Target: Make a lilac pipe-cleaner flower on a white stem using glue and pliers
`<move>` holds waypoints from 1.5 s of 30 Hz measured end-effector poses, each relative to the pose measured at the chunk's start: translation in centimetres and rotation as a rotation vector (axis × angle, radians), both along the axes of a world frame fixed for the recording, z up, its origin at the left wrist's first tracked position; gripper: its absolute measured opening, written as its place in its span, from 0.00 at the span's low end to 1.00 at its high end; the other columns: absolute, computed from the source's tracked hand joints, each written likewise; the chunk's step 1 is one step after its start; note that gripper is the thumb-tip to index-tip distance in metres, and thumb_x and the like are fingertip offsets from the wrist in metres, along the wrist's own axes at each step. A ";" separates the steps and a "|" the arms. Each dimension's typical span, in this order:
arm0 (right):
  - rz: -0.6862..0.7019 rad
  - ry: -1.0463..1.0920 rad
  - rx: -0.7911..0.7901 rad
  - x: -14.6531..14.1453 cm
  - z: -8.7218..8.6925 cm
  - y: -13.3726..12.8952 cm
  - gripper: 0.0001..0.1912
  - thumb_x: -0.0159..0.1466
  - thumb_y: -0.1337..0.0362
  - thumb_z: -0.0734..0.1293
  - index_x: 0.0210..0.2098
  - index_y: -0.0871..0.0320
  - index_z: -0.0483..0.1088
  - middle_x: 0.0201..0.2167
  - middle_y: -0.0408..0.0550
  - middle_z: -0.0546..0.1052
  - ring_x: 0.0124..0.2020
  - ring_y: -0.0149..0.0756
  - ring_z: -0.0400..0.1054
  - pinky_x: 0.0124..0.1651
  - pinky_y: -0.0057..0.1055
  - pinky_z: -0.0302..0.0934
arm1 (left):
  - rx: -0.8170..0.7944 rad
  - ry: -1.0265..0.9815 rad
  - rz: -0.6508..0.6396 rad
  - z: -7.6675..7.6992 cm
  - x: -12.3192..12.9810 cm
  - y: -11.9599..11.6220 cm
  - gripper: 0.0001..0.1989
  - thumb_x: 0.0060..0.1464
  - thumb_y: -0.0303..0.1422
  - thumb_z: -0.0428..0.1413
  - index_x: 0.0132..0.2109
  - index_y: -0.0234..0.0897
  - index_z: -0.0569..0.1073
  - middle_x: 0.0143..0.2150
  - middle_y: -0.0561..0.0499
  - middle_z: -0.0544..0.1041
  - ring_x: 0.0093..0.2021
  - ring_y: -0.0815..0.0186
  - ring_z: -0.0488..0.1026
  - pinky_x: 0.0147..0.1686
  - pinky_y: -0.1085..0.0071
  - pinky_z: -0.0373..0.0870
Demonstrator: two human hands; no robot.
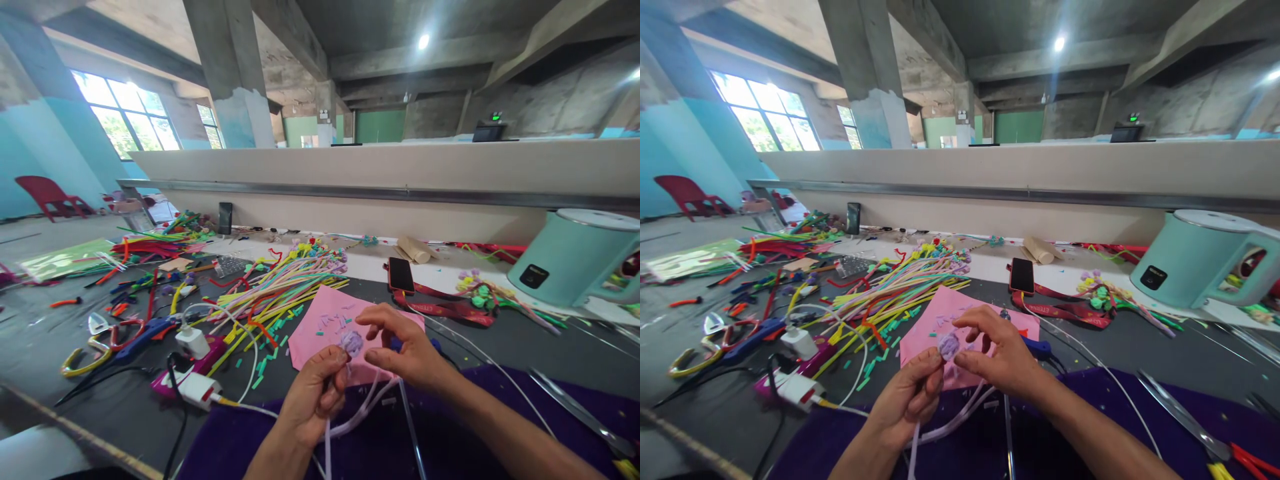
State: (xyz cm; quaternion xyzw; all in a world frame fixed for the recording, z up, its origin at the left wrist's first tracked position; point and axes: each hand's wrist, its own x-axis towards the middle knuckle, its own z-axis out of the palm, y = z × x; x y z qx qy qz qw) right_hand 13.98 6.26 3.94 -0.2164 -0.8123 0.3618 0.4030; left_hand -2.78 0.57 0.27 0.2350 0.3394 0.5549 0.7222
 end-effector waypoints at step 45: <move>0.138 0.096 -0.642 -3.3 -2.9 -2.4 0.08 0.58 0.63 0.63 0.27 0.63 0.69 0.20 0.40 0.67 0.19 0.24 0.60 0.22 0.21 0.55 | -0.118 -0.213 0.266 0.0 0.3 -0.2 0.03 0.49 0.26 0.56 0.32 0.31 0.74 0.32 0.46 0.79 0.33 0.64 0.75 0.32 0.70 0.72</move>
